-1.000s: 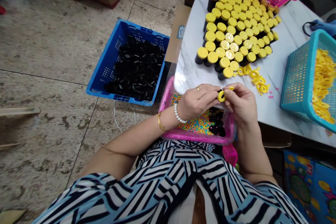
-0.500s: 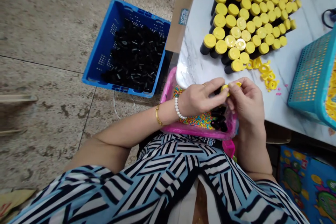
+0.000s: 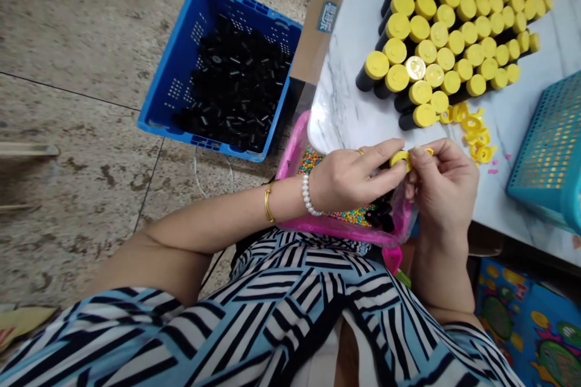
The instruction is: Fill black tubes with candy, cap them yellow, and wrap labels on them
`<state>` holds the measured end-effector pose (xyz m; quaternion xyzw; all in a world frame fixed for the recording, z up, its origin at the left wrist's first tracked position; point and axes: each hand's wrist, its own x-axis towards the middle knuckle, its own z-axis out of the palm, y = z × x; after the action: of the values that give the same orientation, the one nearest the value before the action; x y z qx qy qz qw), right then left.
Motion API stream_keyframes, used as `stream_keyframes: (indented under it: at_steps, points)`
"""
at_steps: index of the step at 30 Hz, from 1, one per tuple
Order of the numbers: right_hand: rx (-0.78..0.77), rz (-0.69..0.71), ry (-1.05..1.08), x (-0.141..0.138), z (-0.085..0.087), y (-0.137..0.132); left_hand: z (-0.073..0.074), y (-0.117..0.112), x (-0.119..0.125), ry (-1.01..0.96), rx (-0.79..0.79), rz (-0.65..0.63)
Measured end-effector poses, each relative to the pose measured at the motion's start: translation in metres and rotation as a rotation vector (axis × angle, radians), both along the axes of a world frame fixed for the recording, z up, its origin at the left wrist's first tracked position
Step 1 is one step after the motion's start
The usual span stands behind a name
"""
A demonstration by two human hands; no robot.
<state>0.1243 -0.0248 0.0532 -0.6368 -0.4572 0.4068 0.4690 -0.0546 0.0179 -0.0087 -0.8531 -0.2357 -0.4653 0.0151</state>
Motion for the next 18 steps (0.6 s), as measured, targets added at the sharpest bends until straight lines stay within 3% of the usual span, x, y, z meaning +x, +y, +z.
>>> stream_keyframes:
  at_steps: [8, 12, 18]
  points:
    - [0.069, -0.041, -0.13, 0.0, -0.003, 0.006, 0.004, 0.003, 0.012, -0.03, -0.094, -0.047]
    - [0.04, -0.096, -0.075, -0.001, -0.008, 0.003, 0.001, 0.003, 0.018, -0.077, -0.135, -0.074]
    - [-0.013, -0.083, 0.041, 0.001, -0.011, 0.001, -0.003, -0.002, 0.022, -0.163, -0.058, -0.025]
